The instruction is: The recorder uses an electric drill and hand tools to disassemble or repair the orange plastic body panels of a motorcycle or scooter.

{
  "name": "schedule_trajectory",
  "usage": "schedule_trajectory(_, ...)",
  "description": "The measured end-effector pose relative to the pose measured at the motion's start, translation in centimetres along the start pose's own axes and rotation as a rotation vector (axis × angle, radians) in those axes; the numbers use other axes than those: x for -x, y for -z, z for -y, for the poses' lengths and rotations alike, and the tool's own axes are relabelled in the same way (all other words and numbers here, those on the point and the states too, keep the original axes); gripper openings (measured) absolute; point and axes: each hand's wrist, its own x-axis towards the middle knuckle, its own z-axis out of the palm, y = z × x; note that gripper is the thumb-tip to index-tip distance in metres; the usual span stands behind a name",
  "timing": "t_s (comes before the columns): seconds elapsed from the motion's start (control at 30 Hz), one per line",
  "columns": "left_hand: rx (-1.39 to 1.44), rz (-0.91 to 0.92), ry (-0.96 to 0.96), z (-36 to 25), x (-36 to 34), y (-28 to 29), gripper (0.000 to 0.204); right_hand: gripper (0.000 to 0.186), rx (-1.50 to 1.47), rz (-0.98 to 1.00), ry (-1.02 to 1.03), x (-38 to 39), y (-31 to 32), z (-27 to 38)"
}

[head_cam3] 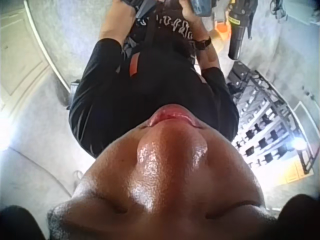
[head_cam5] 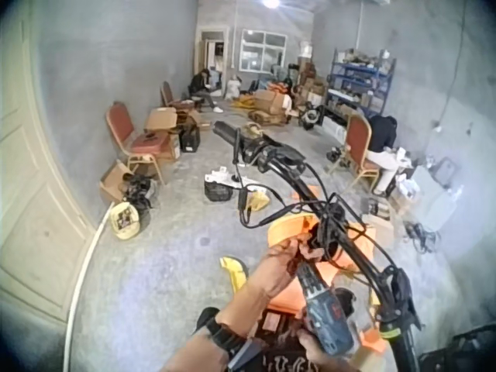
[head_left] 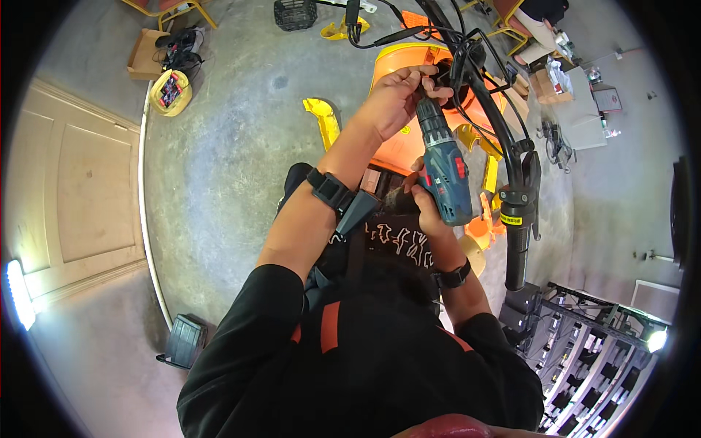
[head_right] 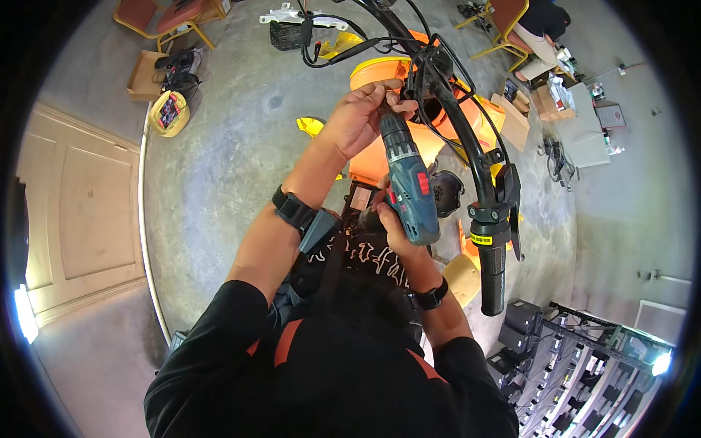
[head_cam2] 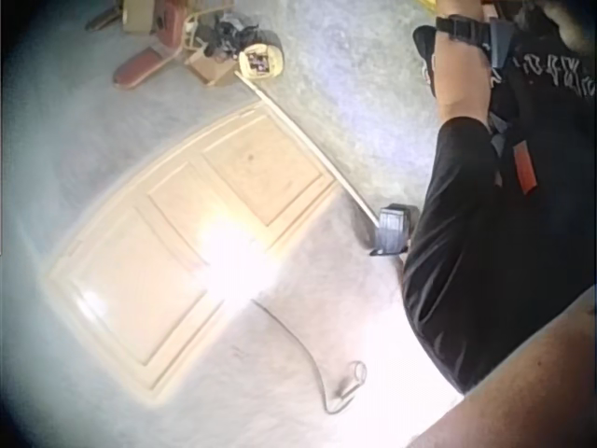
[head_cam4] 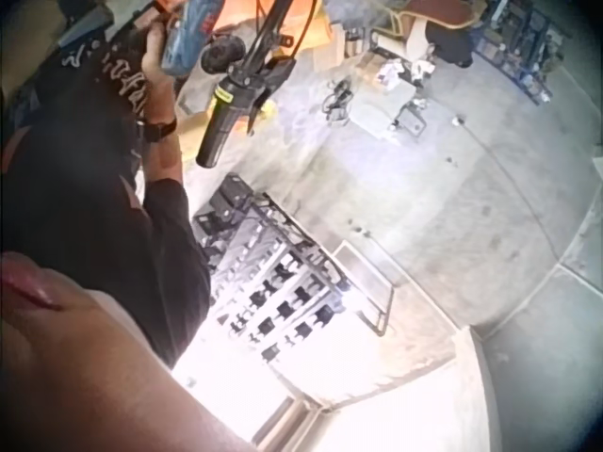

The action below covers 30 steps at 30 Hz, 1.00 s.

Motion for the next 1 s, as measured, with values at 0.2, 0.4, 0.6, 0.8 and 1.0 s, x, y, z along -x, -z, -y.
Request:
schedule_trajectory(0.2, 0.049, -0.193, 0.113, 0.2, -0.4, -1.0, 0.028, 0.032, 0.455, -0.081, 0.192, -1.1, -0.4, -1.4)
schedule_trajectory(0.4, -0.136, -0.281, 0.173, -2.2, -1.3, -1.2, 0.021, 0.044, 0.959, -0.030, 0.299, -2.2, 0.5, -2.9)
schedule_trajectory(0.6, -0.478, -0.378, 0.118, -1.6, -2.3, -1.1, 0.023, 0.024, -0.018, -0.350, -0.093, -3.9, -0.3, -4.9)
schedule_trajectory(0.8, -0.905, -0.372, 0.138, -2.0, -4.1, -0.3, 0.017, 0.034, 0.960, -0.234, 0.263, -4.9, -0.4, -2.6)
schedule_trajectory(1.0, -0.853, -0.266, 0.286, -2.7, -4.5, -0.2, 0.020, 0.042, 0.884, -0.202, 0.164, -4.2, -0.6, -1.5)
